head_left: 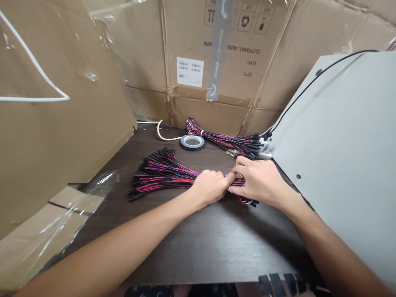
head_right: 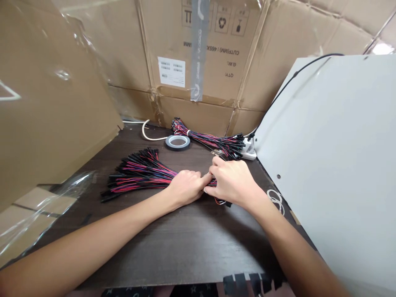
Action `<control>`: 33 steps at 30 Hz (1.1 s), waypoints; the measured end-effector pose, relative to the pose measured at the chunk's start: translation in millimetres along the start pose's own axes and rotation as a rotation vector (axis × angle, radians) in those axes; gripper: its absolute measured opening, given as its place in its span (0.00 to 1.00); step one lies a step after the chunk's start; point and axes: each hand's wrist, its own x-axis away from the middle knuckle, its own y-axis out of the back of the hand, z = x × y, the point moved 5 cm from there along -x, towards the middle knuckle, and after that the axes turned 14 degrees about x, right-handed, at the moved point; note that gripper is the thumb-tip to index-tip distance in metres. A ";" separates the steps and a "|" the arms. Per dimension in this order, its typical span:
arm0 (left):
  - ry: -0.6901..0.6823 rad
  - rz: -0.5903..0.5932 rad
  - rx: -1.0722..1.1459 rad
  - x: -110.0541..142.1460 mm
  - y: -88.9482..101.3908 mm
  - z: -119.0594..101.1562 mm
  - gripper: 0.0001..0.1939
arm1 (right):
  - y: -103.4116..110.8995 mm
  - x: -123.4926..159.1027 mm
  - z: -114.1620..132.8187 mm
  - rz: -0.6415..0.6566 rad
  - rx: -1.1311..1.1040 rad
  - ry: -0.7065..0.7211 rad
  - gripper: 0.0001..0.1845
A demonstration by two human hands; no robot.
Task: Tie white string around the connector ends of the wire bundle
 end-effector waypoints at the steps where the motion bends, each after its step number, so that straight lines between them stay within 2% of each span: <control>1: 0.015 0.002 0.011 -0.8 0.5 0.3 0.16 | 2.3 0.6 -0.2 -0.036 0.033 0.022 0.14; 3: 0.051 0.004 0.043 -2.2 0.7 1.2 0.15 | 9.4 3.4 -1.4 -0.144 0.079 0.074 0.14; 6: 0.106 -0.004 0.085 -3.9 -0.2 3.1 0.11 | 24.9 12.1 -4.5 -0.363 0.089 0.136 0.18; 9: 0.125 -0.014 0.081 -4.7 -0.5 4.2 0.09 | 34.4 19.5 -9.4 -0.441 0.087 0.113 0.22; 14: 0.162 -0.043 0.041 -4.5 2.6 8.5 0.10 | 28.5 22.5 -19.9 -0.277 0.056 0.057 0.23; 19: 0.184 -0.076 0.019 -3.6 1.6 11.6 0.10 | 19.5 29.5 -27.4 -0.078 0.048 0.083 0.17; 23: 0.178 -0.112 0.011 -3.0 0.5 12.4 0.11 | 25.9 34.6 -23.0 -0.080 0.063 0.078 0.11; 26: 0.189 -0.108 0.016 -3.4 0.5 13.5 0.11 | 25.5 35.5 -18.4 -0.016 0.058 0.051 0.10; 29: 0.187 -0.099 0.026 -3.8 1.4 13.0 0.12 | 20.4 39.2 -20.7 0.057 0.024 -0.052 0.11; 31: 0.185 -0.098 0.035 -3.6 2.1 12.3 0.12 | 17.8 43.8 -22.8 0.059 -0.011 -0.109 0.11; 33: 0.189 -0.093 0.051 -3.3 2.0 12.0 0.13 | 15.4 47.8 -23.4 0.051 -0.016 -0.138 0.07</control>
